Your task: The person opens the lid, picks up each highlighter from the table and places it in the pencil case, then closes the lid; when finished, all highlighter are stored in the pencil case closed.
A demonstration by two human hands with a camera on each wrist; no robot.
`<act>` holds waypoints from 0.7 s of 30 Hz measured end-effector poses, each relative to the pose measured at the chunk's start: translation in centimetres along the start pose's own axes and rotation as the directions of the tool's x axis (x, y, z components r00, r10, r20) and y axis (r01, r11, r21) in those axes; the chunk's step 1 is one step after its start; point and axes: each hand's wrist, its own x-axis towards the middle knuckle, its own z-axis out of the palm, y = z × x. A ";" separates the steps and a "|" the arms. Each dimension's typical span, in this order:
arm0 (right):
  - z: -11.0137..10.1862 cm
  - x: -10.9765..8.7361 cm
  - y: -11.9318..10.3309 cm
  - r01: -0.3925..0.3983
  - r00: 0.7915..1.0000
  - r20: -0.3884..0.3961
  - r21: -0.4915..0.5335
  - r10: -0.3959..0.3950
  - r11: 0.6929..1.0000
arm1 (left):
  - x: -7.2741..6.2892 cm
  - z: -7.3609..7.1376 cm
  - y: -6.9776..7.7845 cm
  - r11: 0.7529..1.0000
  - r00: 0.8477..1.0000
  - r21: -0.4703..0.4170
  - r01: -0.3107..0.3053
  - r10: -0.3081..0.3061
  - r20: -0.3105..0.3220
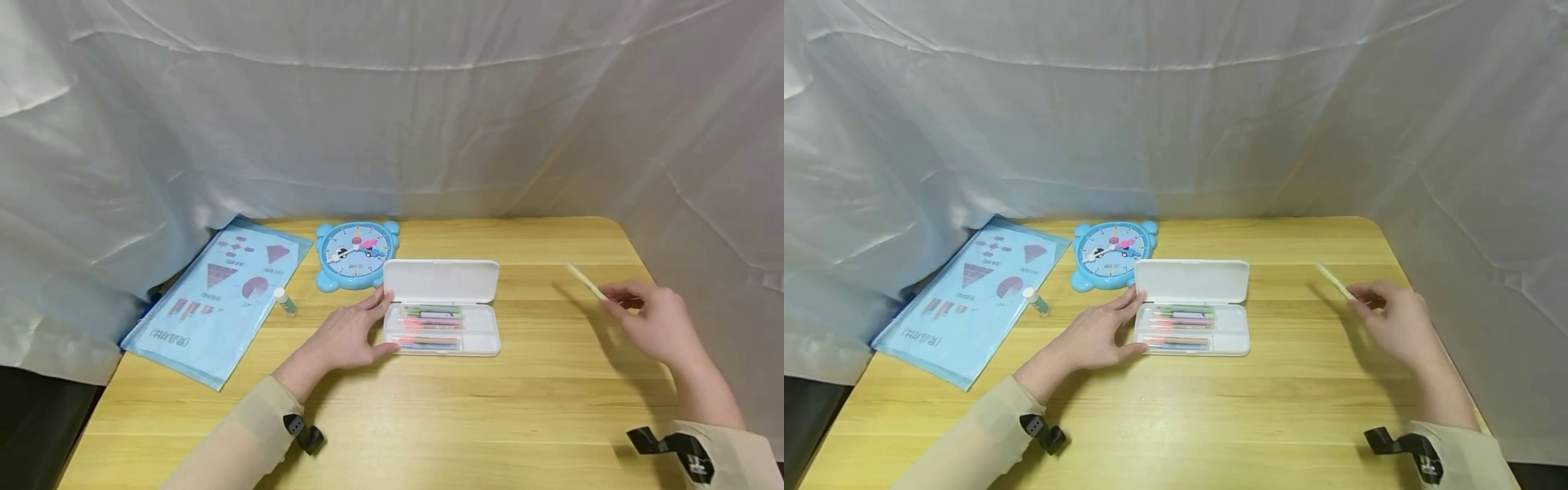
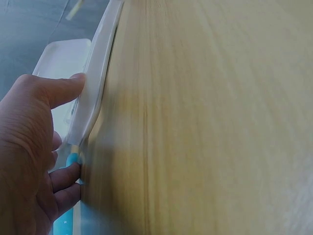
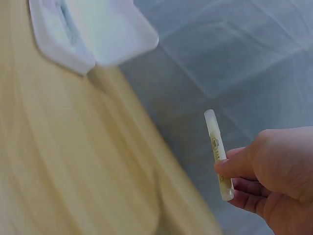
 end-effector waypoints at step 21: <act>2.5 2.4 -10.2 0.293 0.956 -0.084 0.205 -0.282 0.934 | 0.0 0.0 0.0 1.000 1.000 -0.003 -0.003 0.003 0.001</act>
